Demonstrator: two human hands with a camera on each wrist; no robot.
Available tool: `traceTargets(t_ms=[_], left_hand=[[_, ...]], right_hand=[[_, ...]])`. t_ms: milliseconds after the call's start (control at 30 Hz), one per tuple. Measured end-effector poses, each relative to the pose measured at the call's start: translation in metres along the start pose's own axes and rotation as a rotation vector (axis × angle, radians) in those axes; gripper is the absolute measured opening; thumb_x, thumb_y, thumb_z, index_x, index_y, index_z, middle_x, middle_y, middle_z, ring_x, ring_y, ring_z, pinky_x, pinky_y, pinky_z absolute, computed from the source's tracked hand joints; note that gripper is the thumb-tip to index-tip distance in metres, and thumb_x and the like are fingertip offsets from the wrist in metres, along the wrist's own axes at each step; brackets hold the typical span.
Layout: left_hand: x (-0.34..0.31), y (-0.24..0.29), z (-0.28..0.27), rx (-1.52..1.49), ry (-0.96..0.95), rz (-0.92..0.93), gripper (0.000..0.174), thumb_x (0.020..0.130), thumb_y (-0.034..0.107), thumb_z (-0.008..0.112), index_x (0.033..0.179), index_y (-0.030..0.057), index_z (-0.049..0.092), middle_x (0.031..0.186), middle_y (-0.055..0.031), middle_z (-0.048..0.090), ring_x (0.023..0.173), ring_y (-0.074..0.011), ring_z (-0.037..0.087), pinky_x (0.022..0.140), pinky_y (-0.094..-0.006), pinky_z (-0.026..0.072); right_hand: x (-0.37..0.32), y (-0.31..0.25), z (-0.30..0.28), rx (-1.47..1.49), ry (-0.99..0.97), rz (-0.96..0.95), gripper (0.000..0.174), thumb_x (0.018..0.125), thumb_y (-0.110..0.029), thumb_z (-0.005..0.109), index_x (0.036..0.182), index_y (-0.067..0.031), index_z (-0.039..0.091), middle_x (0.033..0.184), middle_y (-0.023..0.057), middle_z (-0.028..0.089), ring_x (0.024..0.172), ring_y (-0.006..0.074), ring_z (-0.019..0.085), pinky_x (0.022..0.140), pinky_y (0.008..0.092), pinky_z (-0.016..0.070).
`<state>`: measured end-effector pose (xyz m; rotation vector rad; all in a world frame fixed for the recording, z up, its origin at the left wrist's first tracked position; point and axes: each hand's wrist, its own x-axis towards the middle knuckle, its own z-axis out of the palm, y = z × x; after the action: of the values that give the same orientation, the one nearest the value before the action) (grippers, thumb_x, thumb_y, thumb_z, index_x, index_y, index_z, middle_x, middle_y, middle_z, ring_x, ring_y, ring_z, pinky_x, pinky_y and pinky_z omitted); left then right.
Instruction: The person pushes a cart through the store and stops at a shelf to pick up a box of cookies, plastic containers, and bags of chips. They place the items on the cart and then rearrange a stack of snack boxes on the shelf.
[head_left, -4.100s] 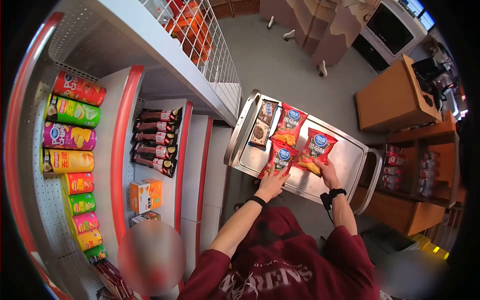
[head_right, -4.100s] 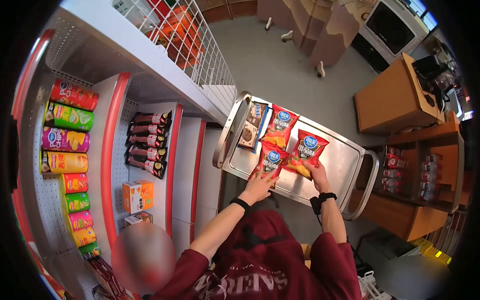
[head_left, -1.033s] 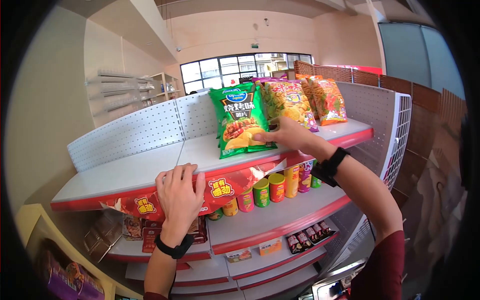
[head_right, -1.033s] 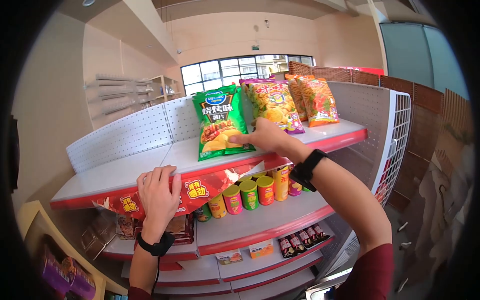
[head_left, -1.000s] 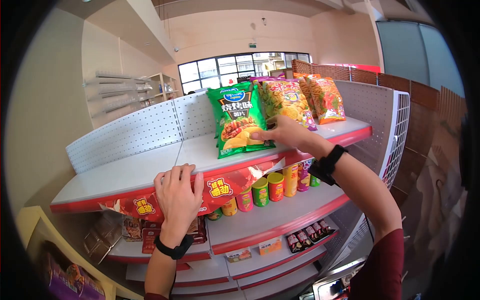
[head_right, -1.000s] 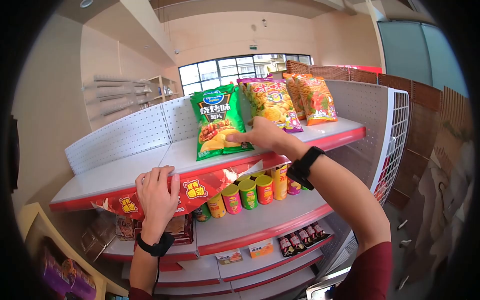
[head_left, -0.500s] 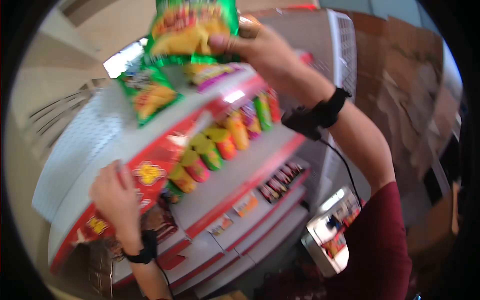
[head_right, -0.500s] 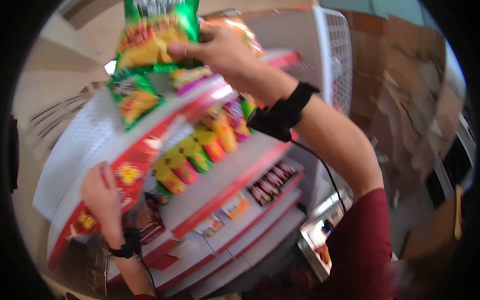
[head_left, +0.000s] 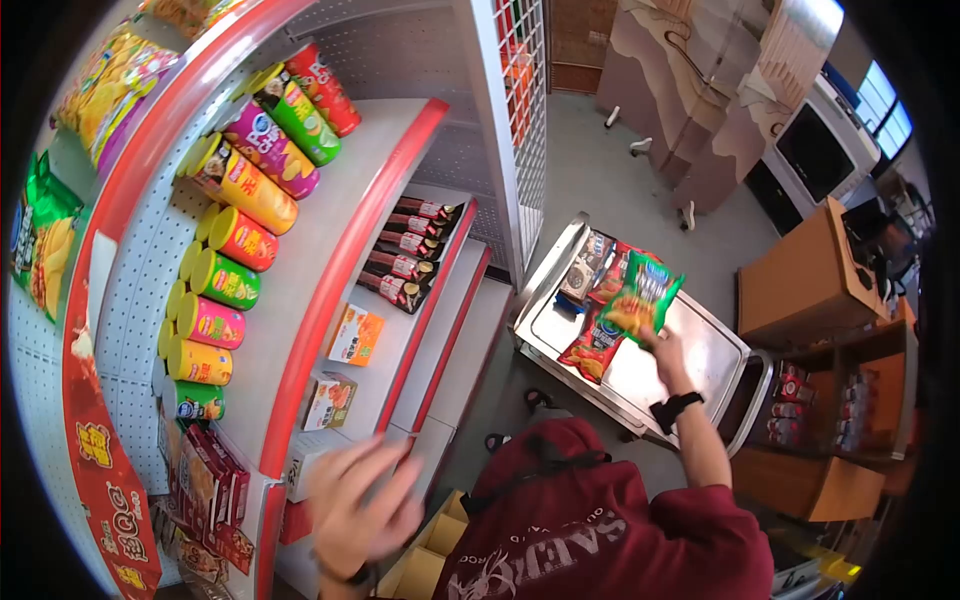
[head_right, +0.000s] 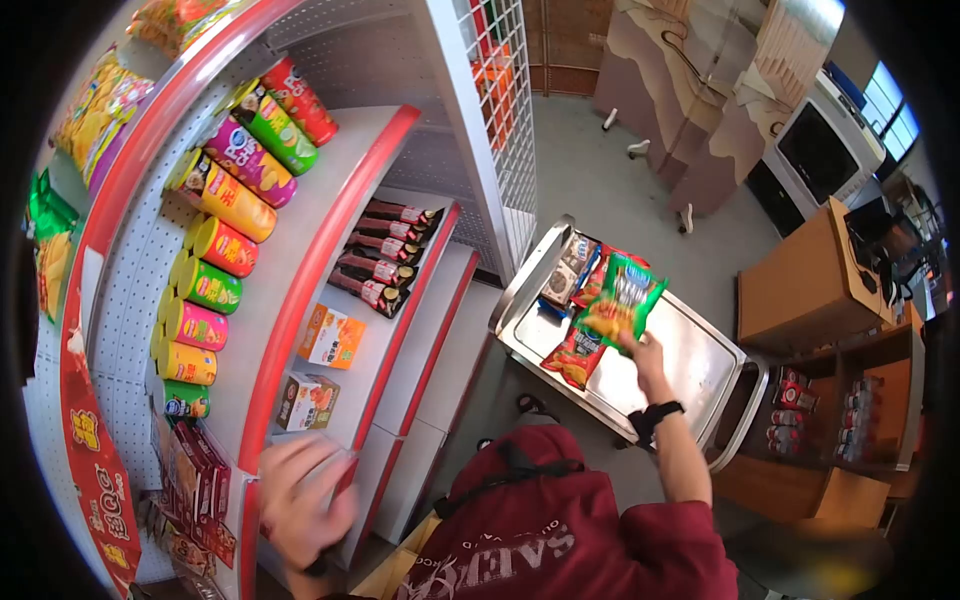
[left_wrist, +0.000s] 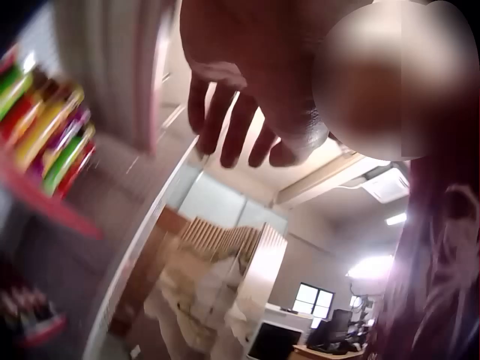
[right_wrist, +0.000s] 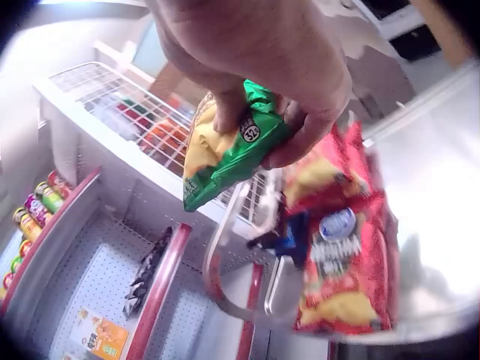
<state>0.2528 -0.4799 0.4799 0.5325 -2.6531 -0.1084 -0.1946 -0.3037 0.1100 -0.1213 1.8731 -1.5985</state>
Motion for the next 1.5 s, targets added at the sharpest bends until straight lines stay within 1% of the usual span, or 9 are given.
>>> traceTargets(t_ms=[233,433,633,833,900,1067,1200,1300,1500], left_hand=[[-0.024,-0.046,0.27,-0.688,-0.425,-0.376,0.029,0.091,0.018,0.066,0.117,0.0038,0.065,0.107,-0.0133,0.07,0.1,-0.0308,0.068,0.089,-0.0394,0.0526],[-0.015,-0.023,0.383,-0.776,-0.668,-0.371,0.033,0.092,0.02,0.065,0.121,0.0036,0.062,0.102,-0.013,0.072,0.093,-0.029,0.07,0.084,-0.0389,0.0548],[-0.008,-0.024,0.405,-0.723,-0.763,-0.393,0.036,0.092,0.024,0.064,0.122,0.0047,0.061,0.105,-0.0138,0.072,0.096,-0.0312,0.069,0.085,-0.0407,0.0538],[-0.022,-0.04,0.409,-0.664,-0.865,-0.507,0.036,0.093,0.025,0.063,0.123,0.0056,0.06,0.107,-0.0131,0.072,0.104,-0.0337,0.067,0.089,-0.0425,0.0525],[-0.038,-0.051,0.42,-0.61,-0.822,-0.425,0.036,0.092,0.025,0.064,0.122,0.004,0.062,0.101,-0.0108,0.073,0.086,-0.0252,0.07,0.078,-0.0378,0.0549],[-0.062,-0.065,0.411,-0.606,-0.889,-0.588,0.035,0.093,0.024,0.063,0.121,0.0033,0.062,0.103,-0.0125,0.073,0.092,-0.0293,0.069,0.082,-0.0396,0.0543],[-0.072,-0.072,0.395,-0.561,-0.914,-0.685,0.035,0.094,0.027,0.061,0.122,0.0053,0.062,0.106,-0.0149,0.072,0.097,-0.031,0.069,0.086,-0.0402,0.0538],[-0.083,-0.075,0.391,-0.53,-0.92,-0.724,0.037,0.095,0.031,0.061,0.124,0.0079,0.061,0.108,-0.0162,0.072,0.098,-0.0309,0.07,0.087,-0.0402,0.054],[-0.098,-0.076,0.391,-0.541,-0.903,-0.792,0.037,0.095,0.032,0.06,0.124,0.0097,0.062,0.108,-0.0139,0.072,0.099,-0.0303,0.07,0.089,-0.0405,0.0536]], right_hand=[[-0.036,0.088,0.03,0.125,0.01,0.223,0.05,0.089,-0.015,0.075,0.129,0.0069,0.054,0.104,0.0166,0.07,0.087,0.0179,0.068,0.069,0.0297,0.0558],[-0.026,0.105,0.021,0.049,-0.067,0.166,0.044,0.091,-0.017,0.073,0.128,0.0019,0.057,0.102,0.0096,0.07,0.088,0.0149,0.067,0.065,0.0278,0.0541],[-0.006,0.132,-0.052,0.241,0.211,0.129,0.041,0.093,-0.02,0.072,0.126,-0.0025,0.056,0.1,0.0053,0.07,0.083,0.0126,0.065,0.06,0.0283,0.051],[0.074,0.163,-0.11,0.132,0.312,0.299,0.046,0.091,-0.027,0.074,0.129,-0.009,0.056,0.106,0.0036,0.07,0.084,0.0156,0.066,0.07,0.0351,0.049],[0.09,0.152,-0.106,0.068,0.272,0.318,0.05,0.09,-0.027,0.075,0.132,-0.0092,0.055,0.106,0.0034,0.07,0.085,0.0159,0.066,0.07,0.0352,0.0493],[0.136,0.165,-0.099,-0.011,0.213,0.338,0.053,0.093,-0.02,0.071,0.139,-0.003,0.051,0.115,0.0105,0.068,0.094,0.0217,0.066,0.074,0.0421,0.0543],[0.146,0.157,-0.098,-0.105,0.248,0.359,0.049,0.094,-0.013,0.068,0.138,-0.001,0.051,0.115,0.0117,0.068,0.099,0.0214,0.065,0.086,0.035,0.0523],[0.156,0.172,-0.105,-0.08,0.278,0.228,0.051,0.09,-0.011,0.073,0.136,-0.0009,0.053,0.109,0.0132,0.069,0.092,0.0198,0.064,0.076,0.0341,0.0526],[0.138,0.144,-0.108,-0.047,0.304,0.177,0.057,0.088,-0.008,0.073,0.14,-0.0012,0.05,0.11,0.0131,0.068,0.095,0.0189,0.064,0.084,0.0323,0.0501]])
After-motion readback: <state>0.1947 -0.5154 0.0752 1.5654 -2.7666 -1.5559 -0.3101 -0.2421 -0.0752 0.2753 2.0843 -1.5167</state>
